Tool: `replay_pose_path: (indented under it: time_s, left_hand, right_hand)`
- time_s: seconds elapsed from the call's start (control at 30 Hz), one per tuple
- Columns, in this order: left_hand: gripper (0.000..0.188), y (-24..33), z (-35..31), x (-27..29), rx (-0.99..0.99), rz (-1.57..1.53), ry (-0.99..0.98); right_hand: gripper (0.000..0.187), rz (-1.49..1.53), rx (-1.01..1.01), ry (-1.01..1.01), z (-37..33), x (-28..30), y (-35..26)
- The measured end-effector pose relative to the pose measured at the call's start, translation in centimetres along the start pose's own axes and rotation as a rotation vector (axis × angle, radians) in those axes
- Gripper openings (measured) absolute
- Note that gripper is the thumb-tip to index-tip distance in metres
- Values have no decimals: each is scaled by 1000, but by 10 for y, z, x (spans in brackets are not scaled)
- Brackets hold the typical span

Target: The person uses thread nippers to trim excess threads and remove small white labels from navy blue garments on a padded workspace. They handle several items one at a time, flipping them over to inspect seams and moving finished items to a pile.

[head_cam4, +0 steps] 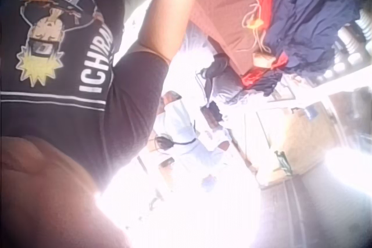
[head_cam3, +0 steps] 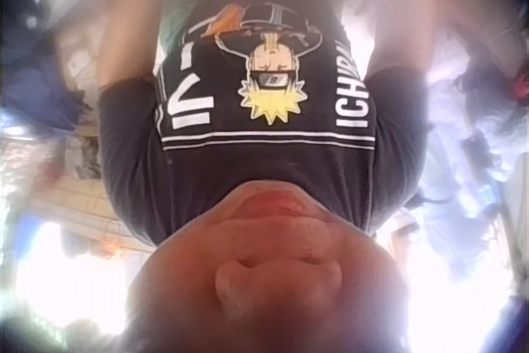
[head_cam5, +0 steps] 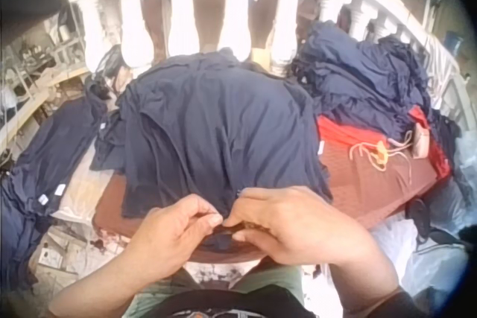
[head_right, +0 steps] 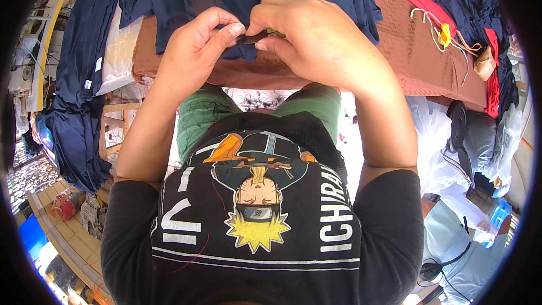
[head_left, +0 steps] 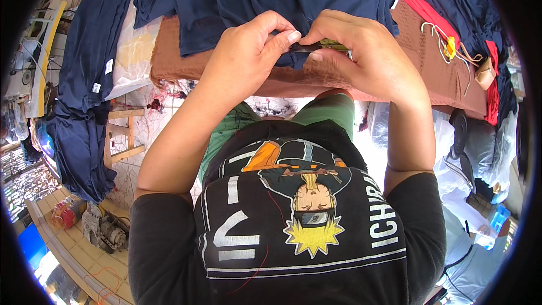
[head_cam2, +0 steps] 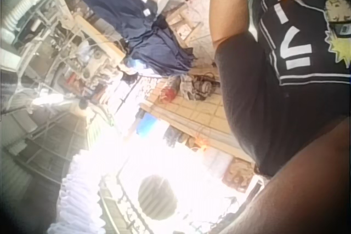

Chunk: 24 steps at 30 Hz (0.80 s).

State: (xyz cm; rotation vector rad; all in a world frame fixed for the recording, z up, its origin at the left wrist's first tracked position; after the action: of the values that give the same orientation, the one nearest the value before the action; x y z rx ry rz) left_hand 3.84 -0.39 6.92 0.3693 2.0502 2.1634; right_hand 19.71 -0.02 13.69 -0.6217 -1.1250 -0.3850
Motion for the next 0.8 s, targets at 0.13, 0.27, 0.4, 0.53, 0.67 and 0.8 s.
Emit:
replay_pose_path:
  time_s: [0.13,0.27,0.4,0.53,0.67,0.8]
  left_hand:
    - [21,-1,-1,-1,1,-28,17]
    - [21,-2,0,2,-7,10,31]
    - [19,1,-1,5,-59,-7,76]
    - [21,42,-4,10,-530,-152,-191]
    - [23,73,-15,50,-795,-373,-698]
    - [27,58,-13,44,-583,17,-157]
  right_hand:
    - [16,12,0,-12,0,-2,1]
    - [22,91,-67,-23,-1,-4,6]
    - [24,212,-185,53,-4,-18,18]
    - [19,319,-353,99,-9,-24,25]
    - [18,285,-303,230,-14,-22,24]
    - [19,287,-266,264,-14,-25,23]
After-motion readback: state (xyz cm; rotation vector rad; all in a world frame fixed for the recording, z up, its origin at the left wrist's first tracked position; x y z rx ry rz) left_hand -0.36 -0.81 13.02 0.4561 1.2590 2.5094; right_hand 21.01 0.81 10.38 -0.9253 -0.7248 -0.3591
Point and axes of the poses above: each hand's wrist, its own z-axis towards the middle knuckle, its own x-axis out of the back of the hand, y = z × x, the point moved 5 cm from there along z, towards the middle knuckle, and after that the axes turned 13 degrees about -z, right-handed, at the moved point
